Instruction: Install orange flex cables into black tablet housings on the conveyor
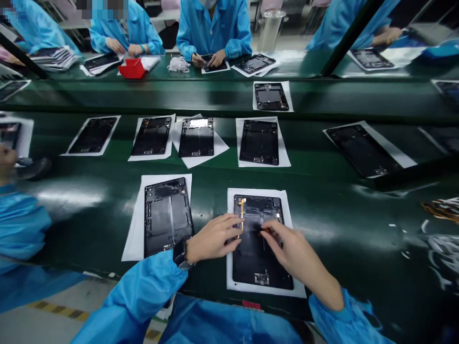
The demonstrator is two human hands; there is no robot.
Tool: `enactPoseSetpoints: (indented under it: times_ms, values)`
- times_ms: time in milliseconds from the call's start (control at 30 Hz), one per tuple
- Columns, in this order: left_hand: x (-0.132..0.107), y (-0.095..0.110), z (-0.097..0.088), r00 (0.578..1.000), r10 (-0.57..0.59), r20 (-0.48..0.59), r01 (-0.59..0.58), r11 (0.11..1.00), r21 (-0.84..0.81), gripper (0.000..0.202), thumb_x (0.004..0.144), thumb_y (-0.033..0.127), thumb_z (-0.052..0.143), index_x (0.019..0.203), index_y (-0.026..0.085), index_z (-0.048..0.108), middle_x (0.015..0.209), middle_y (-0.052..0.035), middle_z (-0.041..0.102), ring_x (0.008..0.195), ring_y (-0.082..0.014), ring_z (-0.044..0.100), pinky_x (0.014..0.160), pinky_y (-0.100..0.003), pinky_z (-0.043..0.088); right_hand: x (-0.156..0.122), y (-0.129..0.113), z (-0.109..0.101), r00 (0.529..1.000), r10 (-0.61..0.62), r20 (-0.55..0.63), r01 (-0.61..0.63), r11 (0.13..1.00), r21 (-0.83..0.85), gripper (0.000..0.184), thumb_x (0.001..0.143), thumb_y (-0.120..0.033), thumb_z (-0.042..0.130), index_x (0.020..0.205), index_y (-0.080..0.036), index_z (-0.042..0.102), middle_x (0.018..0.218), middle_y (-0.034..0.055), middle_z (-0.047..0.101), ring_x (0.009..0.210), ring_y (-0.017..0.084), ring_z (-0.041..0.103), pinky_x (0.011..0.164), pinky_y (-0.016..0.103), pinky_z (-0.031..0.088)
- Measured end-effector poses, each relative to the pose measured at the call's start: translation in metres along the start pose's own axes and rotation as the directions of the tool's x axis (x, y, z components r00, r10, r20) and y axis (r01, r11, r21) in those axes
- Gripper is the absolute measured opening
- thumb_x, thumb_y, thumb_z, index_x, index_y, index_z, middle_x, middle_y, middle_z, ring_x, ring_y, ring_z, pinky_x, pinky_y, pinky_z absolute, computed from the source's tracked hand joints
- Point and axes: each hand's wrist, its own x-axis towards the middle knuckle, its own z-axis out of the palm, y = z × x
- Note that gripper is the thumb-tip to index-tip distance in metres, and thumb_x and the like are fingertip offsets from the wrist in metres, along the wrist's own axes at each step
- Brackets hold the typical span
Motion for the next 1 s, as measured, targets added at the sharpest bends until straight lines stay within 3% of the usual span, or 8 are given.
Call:
enactPoseSetpoints:
  times_ms: [100,167,367,500,633,800,1000]
  values:
    - [-0.003,-0.008,-0.004,0.994,-0.082,-0.076,0.074,0.993,-0.096,0.041,0.093,0.023,0.056,0.133,0.018,0.05,0.139,-0.0124,0.052,0.132,-0.0228,0.046,0.108,-0.043,0.044,0.0,-0.006,0.019,0.998,-0.062,0.015,0.063,0.995,-0.08,0.013,0.1,-0.026,0.041,0.107,-0.024,0.052,0.091,0.0041,0.067,0.076,0.022,0.065,0.064,0.031,0.046]
    - [-0.005,-0.012,-0.005,0.992,-0.112,-0.066,0.105,0.989,-0.103,0.054,0.09,0.026,0.062,0.141,0.02,0.042,0.145,-0.0133,0.046,0.137,-0.0247,0.041,0.11,-0.045,0.042,0.005,-0.011,0.027,0.994,-0.098,0.041,0.104,0.98,-0.169,0.012,0.1,-0.023,0.039,0.102,-0.023,0.052,0.087,0.0041,0.066,0.073,0.022,0.064,0.062,0.031,0.044]
    - [-0.009,-0.016,-0.003,0.995,-0.098,0.032,0.1,0.993,-0.067,0.076,0.081,0.033,0.074,0.144,0.018,0.035,0.149,-0.0163,0.039,0.141,-0.0281,0.034,0.114,-0.046,0.036,0.018,-0.029,0.038,0.98,-0.14,0.142,0.182,0.92,-0.347,0.014,0.098,-0.015,0.042,0.091,-0.021,0.053,0.083,0.0055,0.065,0.068,0.021,0.062,0.058,0.03,0.041]
    - [-0.008,-0.015,-0.004,0.996,-0.079,0.03,0.08,0.996,-0.049,0.081,0.076,0.032,0.08,0.142,0.016,0.036,0.148,-0.017,0.04,0.14,-0.0281,0.035,0.113,-0.044,0.037,0.019,-0.036,0.048,0.978,-0.169,0.126,0.206,0.891,-0.405,0.019,0.096,-0.009,0.04,0.091,-0.019,0.056,0.084,0.0073,0.064,0.071,0.021,0.062,0.061,0.03,0.042]
    - [-0.008,-0.015,-0.002,0.997,-0.082,0.013,0.083,0.996,-0.04,0.082,0.074,0.033,0.081,0.14,0.014,0.037,0.148,-0.0186,0.04,0.14,-0.0287,0.036,0.113,-0.044,0.037,0.013,-0.03,0.05,0.98,-0.178,0.089,0.196,0.939,-0.283,0.021,0.097,-0.009,0.039,0.1,-0.019,0.057,0.093,0.0078,0.066,0.077,0.021,0.064,0.066,0.03,0.047]
    - [-0.01,-0.016,0.001,0.997,-0.081,0.009,0.081,0.996,-0.03,0.081,0.074,0.034,0.081,0.139,0.013,0.038,0.149,-0.0186,0.039,0.14,-0.0299,0.035,0.114,-0.044,0.035,0.002,-0.018,0.051,0.983,-0.152,-0.107,0.147,0.988,-0.048,0.014,0.099,-0.018,0.047,0.109,-0.021,0.056,0.1,0.0056,0.068,0.086,0.02,0.067,0.075,0.03,0.051]
    - [-0.009,-0.018,0.001,0.994,-0.1,0.033,0.101,0.994,-0.052,0.082,0.075,0.036,0.08,0.141,0.015,0.035,0.15,-0.0191,0.038,0.141,-0.0295,0.034,0.114,-0.044,0.034,-0.001,-0.015,0.064,0.958,-0.237,-0.161,0.225,0.97,-0.088,0.015,0.099,-0.017,0.047,0.11,-0.02,0.056,0.1,0.0072,0.068,0.087,0.02,0.067,0.075,0.03,0.053]
